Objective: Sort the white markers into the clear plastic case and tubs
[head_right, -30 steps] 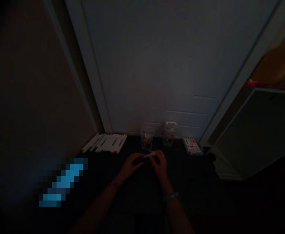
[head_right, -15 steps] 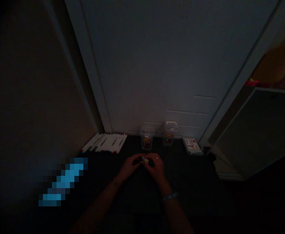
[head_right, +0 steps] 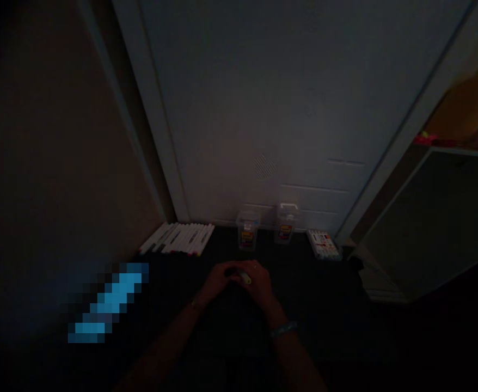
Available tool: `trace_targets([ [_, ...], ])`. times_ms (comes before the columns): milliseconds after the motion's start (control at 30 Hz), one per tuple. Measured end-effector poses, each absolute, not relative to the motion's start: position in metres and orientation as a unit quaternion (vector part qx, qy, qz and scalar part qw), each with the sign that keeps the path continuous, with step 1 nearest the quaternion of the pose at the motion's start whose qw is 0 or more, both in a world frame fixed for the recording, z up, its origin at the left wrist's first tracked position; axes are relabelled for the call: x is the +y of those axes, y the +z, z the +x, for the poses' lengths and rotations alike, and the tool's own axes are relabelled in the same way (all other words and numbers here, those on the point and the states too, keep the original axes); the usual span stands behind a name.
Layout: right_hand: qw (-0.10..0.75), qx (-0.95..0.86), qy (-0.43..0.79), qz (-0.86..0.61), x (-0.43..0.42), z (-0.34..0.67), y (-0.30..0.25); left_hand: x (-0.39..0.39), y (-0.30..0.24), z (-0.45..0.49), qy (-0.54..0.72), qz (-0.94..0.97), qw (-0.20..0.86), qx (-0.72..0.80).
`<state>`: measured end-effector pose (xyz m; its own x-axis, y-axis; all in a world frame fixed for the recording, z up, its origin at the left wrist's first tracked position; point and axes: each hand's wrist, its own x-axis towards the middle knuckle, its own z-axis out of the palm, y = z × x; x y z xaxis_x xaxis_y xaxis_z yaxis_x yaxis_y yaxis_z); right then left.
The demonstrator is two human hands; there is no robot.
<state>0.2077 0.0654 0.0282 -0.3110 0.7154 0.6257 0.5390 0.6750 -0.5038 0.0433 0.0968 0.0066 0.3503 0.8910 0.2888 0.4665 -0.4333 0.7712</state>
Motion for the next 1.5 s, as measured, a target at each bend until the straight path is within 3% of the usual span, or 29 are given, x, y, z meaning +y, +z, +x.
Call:
trace_targets([
  [800, 0.394, -0.836, 0.07, -0.375, 0.062, 0.205, 0.031, 0.099, 0.005, 0.041, 0.398, 0.73, 0.333, 0.445],
  [1500, 0.377, -0.844, 0.074, -0.375, 0.061, 0.208, 0.031, 0.099, 0.004, 0.042, 0.427, 0.755, 0.302, 0.396],
])
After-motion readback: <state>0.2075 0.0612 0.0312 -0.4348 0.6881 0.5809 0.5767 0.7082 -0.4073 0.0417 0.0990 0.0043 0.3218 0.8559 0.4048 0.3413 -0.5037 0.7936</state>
